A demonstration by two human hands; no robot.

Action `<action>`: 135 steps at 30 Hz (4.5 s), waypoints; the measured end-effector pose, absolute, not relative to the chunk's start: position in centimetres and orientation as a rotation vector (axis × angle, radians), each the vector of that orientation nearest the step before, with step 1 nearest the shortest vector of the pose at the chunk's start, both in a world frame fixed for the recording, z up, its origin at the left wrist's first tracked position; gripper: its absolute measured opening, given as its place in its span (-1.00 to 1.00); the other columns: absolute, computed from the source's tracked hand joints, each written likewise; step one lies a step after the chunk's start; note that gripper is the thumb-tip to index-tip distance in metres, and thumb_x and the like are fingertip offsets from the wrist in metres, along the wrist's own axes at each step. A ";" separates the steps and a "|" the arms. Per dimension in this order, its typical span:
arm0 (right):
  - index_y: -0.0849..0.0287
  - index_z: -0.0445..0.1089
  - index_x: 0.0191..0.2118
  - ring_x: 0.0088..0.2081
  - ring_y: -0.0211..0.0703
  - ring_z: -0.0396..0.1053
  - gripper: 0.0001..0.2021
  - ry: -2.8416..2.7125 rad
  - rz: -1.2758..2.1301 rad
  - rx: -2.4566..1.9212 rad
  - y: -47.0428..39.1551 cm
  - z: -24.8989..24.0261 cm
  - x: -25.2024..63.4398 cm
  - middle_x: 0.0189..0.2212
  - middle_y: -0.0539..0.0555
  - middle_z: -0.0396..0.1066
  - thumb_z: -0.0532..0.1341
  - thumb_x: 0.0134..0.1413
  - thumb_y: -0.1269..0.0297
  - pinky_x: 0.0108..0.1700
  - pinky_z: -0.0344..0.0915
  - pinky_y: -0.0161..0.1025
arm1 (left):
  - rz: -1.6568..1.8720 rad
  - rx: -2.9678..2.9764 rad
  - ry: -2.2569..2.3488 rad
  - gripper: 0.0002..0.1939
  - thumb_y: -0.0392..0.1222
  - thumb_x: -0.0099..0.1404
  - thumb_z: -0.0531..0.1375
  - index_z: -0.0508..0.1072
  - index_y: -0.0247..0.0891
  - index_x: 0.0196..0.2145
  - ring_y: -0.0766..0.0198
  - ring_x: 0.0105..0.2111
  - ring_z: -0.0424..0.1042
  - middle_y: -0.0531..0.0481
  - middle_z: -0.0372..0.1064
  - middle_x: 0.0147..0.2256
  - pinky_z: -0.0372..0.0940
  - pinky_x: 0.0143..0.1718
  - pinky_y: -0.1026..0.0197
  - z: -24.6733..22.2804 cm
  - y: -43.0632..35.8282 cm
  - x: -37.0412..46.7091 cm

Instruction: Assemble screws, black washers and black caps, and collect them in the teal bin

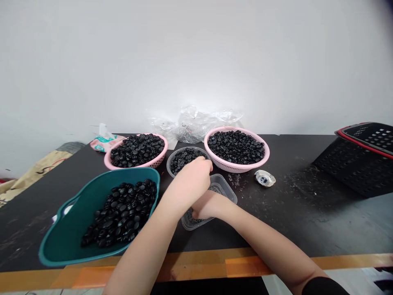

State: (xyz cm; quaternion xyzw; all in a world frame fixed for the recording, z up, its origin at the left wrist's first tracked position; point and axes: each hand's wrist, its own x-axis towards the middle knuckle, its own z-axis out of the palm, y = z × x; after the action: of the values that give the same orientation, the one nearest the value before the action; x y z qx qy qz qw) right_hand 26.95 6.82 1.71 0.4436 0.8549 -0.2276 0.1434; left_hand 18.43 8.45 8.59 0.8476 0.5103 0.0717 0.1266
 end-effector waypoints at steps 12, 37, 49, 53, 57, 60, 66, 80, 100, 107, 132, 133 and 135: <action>0.21 0.32 -0.41 -0.49 -0.36 0.20 -0.83 2.903 -1.248 1.224 8.8 5.0 32.0 -0.52 -0.13 0.25 0.29 0.19 0.43 -0.42 0.20 -0.35 | 0.954 2.289 1.301 -0.80 -0.30 0.45 0.14 0.56 -0.16 -0.10 0.28 -0.15 0.51 0.04 0.50 -0.09 0.44 -0.09 0.26 12.5 5.8 14.9; 0.12 0.38 -0.37 -0.49 -0.33 0.12 -0.86 3.489 -1.572 1.948 0.6 11.6 34.0 -0.53 -0.09 0.13 0.28 0.18 0.47 -0.47 0.11 -0.34 | 1.286 1.855 0.860 -0.75 -0.34 0.39 0.27 0.62 0.02 -0.12 0.39 -0.17 0.61 0.22 0.63 -0.18 0.52 -0.13 0.44 13.9 2.3 15.8; 0.13 0.43 -0.42 -0.52 -0.38 0.07 -0.85 3.210 -1.999 1.847 0.8 11.9 34.7 -0.58 -0.12 0.11 0.30 0.14 0.47 -0.50 0.05 -0.38 | 1.207 1.982 0.823 -0.63 -0.39 0.41 0.23 0.55 0.09 0.01 0.50 -0.12 0.60 0.31 0.61 -0.10 0.47 -0.04 0.57 13.7 2.0 15.5; 0.15 0.41 -0.45 -0.52 -0.38 0.06 -0.82 3.151 -2.206 1.758 1.2 12.0 34.7 -0.57 -0.12 0.16 0.29 0.14 0.50 -0.50 0.05 -0.38 | 1.209 2.109 0.885 -0.63 -0.36 0.43 0.22 0.52 0.11 0.04 0.50 -0.09 0.58 0.33 0.58 -0.05 0.44 -0.02 0.58 13.4 1.8 15.5; 0.15 0.43 -0.45 -0.51 -0.36 0.10 -0.83 3.156 -2.361 1.722 1.7 11.5 34.4 -0.56 -0.11 0.21 0.33 0.12 0.50 -0.47 0.10 -0.36 | 1.221 2.160 0.907 -0.70 -0.33 0.44 0.21 0.54 0.09 -0.01 0.44 -0.11 0.58 0.30 0.57 -0.06 0.47 -0.02 0.50 13.6 1.9 15.6; 0.13 0.48 -0.36 -0.50 -0.36 0.10 -0.89 3.155 -2.486 1.629 2.0 11.1 34.2 -0.54 -0.11 0.21 0.36 0.19 0.42 -0.45 0.10 -0.35 | 1.278 2.128 0.957 -0.73 -0.32 0.43 0.22 0.58 0.06 -0.07 0.40 -0.14 0.58 0.26 0.58 -0.10 0.49 -0.08 0.44 13.7 2.1 15.6; 0.08 0.51 -0.09 -0.38 -0.30 0.18 -0.86 2.842 -2.930 1.307 2.1 10.9 34.7 -0.41 -0.05 0.25 0.18 0.42 0.31 -0.37 0.18 -0.34 | 1.424 1.865 0.948 -0.85 -0.30 0.35 0.31 0.62 -0.05 -0.20 0.36 -0.20 0.58 0.19 0.60 -0.20 0.52 -0.15 0.39 13.6 2.9 15.6; 0.15 0.57 -0.13 -0.29 -0.26 0.64 -0.88 2.487 -3.321 1.002 2.5 11.7 34.6 -0.35 0.01 0.63 0.38 0.21 0.39 -0.15 0.60 -0.35 | 1.360 1.920 0.934 -0.81 -0.33 0.37 0.26 0.58 -0.01 -0.20 0.40 -0.16 0.56 0.21 0.56 -0.15 0.52 -0.12 0.45 14.3 1.5 15.5; 0.06 0.60 -0.18 -0.36 -0.32 0.58 -0.89 2.800 -3.081 1.252 2.6 10.9 34.7 -0.34 -0.05 0.64 0.44 0.16 0.35 -0.22 0.55 -0.37 | 1.432 2.493 1.181 -0.86 -0.26 0.50 0.17 0.41 -0.01 -0.06 0.40 -0.14 0.46 0.20 0.47 -0.10 0.42 -0.03 0.33 13.4 0.9 15.8; 0.02 0.61 -0.17 -0.35 -0.39 0.58 -0.87 2.886 -3.008 1.326 2.6 10.8 34.7 -0.36 -0.10 0.65 0.44 0.17 0.36 -0.20 0.53 -0.48 | 1.544 2.520 1.116 -0.85 -0.32 0.47 0.19 0.45 -0.09 -0.09 0.37 -0.11 0.47 0.14 0.50 -0.10 0.42 -0.01 0.30 12.9 1.2 16.2; 0.03 0.44 -0.01 -0.04 -0.13 0.64 -0.85 2.917 -3.174 0.835 1.2 11.4 34.4 -0.21 0.00 0.67 0.26 0.38 0.38 0.05 0.56 -0.15 | 1.460 2.545 0.949 -0.81 -0.25 0.45 0.24 0.54 -0.13 -0.01 0.30 0.13 0.39 -0.02 0.39 0.05 0.33 0.19 0.28 12.7 2.3 16.4; 0.02 0.44 0.00 -0.01 -0.12 0.63 -0.85 2.922 -3.160 0.799 1.0 11.4 34.3 -0.20 0.00 0.67 0.25 0.39 0.37 0.08 0.55 -0.13 | 1.458 2.539 0.934 -0.81 -0.25 0.45 0.24 0.53 -0.11 0.00 0.33 0.12 0.38 0.01 0.39 0.05 0.32 0.19 0.29 12.8 2.2 16.3; 0.01 0.43 0.01 0.04 -0.09 0.60 -0.85 2.937 -3.145 0.759 0.7 11.5 34.1 -0.18 -0.01 0.67 0.24 0.40 0.36 0.13 0.53 -0.08 | 1.477 2.556 0.931 -0.81 -0.25 0.46 0.24 0.52 -0.08 0.00 0.35 0.11 0.38 0.04 0.38 0.06 0.30 0.21 0.28 12.8 1.8 16.2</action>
State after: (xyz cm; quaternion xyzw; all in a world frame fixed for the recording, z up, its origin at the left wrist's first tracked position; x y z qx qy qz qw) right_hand 34.12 0.65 11.49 0.1419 0.5495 -0.5884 -0.5760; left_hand 16.22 1.82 12.78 0.8255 0.3007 0.4770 0.0233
